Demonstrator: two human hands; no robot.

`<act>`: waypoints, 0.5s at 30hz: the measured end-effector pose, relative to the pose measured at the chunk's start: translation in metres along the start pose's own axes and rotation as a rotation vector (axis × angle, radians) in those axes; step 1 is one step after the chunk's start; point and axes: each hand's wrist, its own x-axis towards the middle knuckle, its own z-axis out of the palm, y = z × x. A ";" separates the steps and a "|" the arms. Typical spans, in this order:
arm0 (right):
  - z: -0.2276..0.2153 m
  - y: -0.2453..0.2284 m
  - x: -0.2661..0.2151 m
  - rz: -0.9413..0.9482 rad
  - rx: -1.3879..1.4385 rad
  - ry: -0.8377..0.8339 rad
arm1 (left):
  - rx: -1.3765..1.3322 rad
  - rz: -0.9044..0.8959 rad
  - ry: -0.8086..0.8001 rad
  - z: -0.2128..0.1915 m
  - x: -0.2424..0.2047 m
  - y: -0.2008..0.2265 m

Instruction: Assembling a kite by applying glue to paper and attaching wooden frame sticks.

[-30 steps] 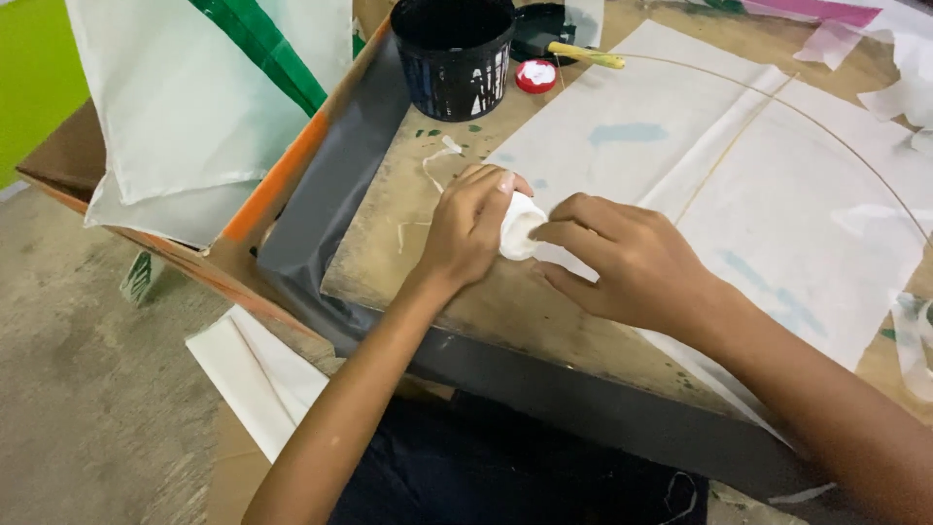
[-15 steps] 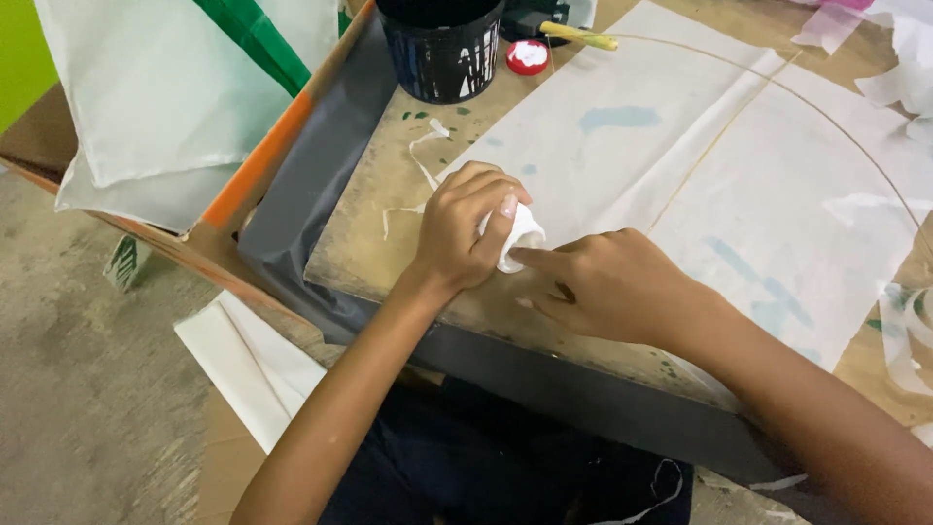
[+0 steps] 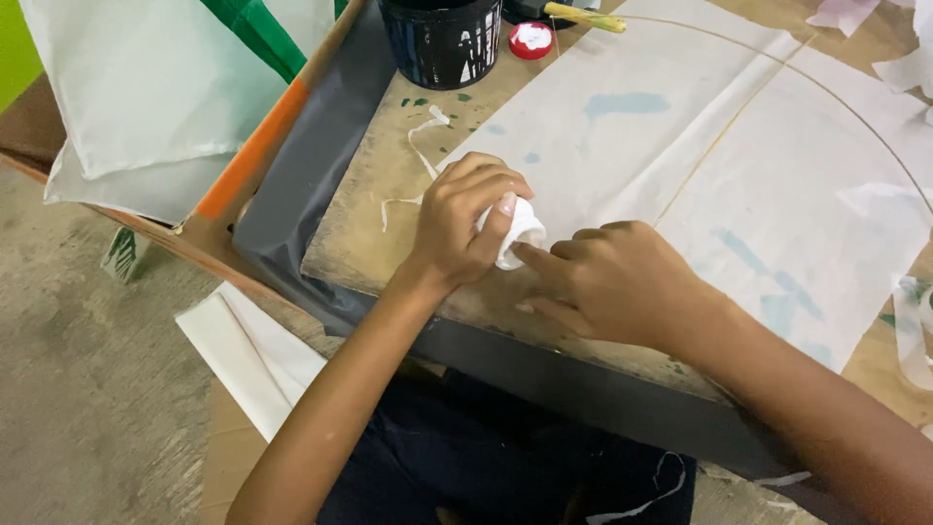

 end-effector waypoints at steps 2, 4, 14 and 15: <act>-0.006 0.001 0.000 -0.001 0.018 0.009 | -0.004 -0.006 0.006 -0.001 0.000 0.001; -0.008 0.003 0.000 -0.001 0.034 0.015 | -0.011 -0.011 0.014 0.000 0.000 0.002; -0.001 0.004 0.003 -0.032 0.127 0.037 | 0.021 0.010 -0.016 0.001 -0.002 0.003; -0.003 0.005 0.003 -0.014 0.157 0.043 | 0.019 0.013 -0.016 0.001 -0.001 0.003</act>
